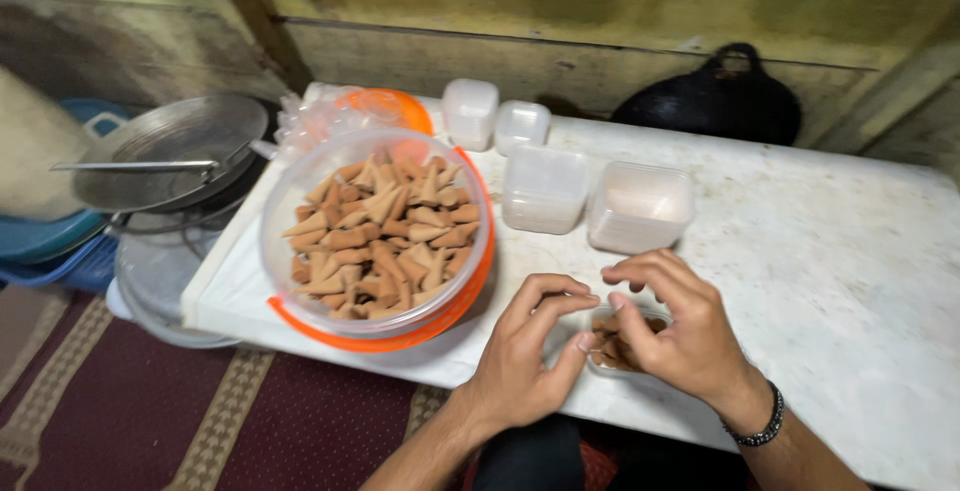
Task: The person transfers cone-shaped snacks from a large orange bucket into a small clear plastic container. They pick up the snacks by hand and place them into the container, arranging them neatly.
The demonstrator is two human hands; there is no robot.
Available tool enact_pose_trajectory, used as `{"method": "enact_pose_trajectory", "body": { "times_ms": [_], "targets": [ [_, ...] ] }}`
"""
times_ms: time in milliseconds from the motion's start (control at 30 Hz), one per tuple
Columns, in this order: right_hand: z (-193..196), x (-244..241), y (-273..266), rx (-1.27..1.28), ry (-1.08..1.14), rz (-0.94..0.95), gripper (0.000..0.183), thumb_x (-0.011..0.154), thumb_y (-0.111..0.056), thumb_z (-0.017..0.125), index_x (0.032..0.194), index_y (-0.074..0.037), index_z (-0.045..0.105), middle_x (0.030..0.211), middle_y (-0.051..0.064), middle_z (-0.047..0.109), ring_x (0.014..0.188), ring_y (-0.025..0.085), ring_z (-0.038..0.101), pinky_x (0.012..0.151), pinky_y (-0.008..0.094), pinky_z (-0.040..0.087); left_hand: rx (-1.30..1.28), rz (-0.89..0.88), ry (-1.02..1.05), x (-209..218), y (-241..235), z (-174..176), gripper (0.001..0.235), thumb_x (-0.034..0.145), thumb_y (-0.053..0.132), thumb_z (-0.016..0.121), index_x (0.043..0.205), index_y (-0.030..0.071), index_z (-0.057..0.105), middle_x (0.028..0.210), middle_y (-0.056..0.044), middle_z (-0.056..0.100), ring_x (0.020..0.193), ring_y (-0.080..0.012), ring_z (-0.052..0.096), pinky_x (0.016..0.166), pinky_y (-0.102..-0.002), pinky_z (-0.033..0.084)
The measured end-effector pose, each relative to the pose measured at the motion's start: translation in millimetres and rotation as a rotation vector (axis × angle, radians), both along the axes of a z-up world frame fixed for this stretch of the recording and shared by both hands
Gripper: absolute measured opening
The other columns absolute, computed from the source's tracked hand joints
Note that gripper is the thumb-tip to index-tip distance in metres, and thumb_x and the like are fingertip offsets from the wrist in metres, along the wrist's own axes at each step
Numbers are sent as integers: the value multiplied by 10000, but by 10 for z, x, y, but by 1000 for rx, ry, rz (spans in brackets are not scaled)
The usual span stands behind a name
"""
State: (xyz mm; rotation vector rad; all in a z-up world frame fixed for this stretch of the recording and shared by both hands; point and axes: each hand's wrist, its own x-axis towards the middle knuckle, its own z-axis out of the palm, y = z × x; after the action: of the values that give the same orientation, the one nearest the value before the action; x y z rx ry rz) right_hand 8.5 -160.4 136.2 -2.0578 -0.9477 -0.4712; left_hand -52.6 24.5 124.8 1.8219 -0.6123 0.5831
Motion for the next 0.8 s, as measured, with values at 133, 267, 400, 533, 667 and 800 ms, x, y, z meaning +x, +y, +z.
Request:
{"method": "enact_pose_trajectory", "body": {
  "times_ms": [133,267,400,533,667,800],
  "targets": [
    [159,44,391,154,137,10,187,923,-19,570,1083,-34,666,920,69,739,813,165,639,678,273,464,15,30,-86,-236,321,415,243,965,87,552,1182,-18,578,1161,-207,580,1095,-343,634,989,-423,536],
    [259,141,781,227,199,106,178,961,-16,554,1122,-8,630,994,116,722,933,182,701,805,269,515,104,130,-138,-347,726,665,213,995,93,524,1163,-27,579,1120,-207,590,1052,-334,634,962,-415,526],
    [407,237,1150,177,82,232,160,975,-4,523,1098,9,624,978,116,697,884,209,685,803,293,539,322,280,-71,-294,1213,737,225,975,26,497,1171,-27,594,1097,-194,640,998,-336,640,853,-412,505],
    [486,345,1405,155,36,316,191,949,58,505,1083,1,629,978,105,675,864,207,635,777,296,501,448,276,-45,-230,1582,832,299,891,-85,512,1168,-2,593,1104,-169,625,1071,-334,637,921,-416,515],
    [508,421,1535,74,1,401,200,917,82,514,1059,22,642,1018,144,664,949,253,659,861,322,526,572,271,77,-159,1765,844,268,870,-27,595,1112,86,617,1051,-103,593,948,-312,619,812,-394,495],
    [591,443,1589,-82,-59,557,105,888,-9,600,951,-5,684,922,99,671,875,248,625,833,367,497,623,291,100,-87,1870,845,242,887,4,600,1114,86,610,1045,-114,592,916,-328,615,773,-433,497]
  ]
}}
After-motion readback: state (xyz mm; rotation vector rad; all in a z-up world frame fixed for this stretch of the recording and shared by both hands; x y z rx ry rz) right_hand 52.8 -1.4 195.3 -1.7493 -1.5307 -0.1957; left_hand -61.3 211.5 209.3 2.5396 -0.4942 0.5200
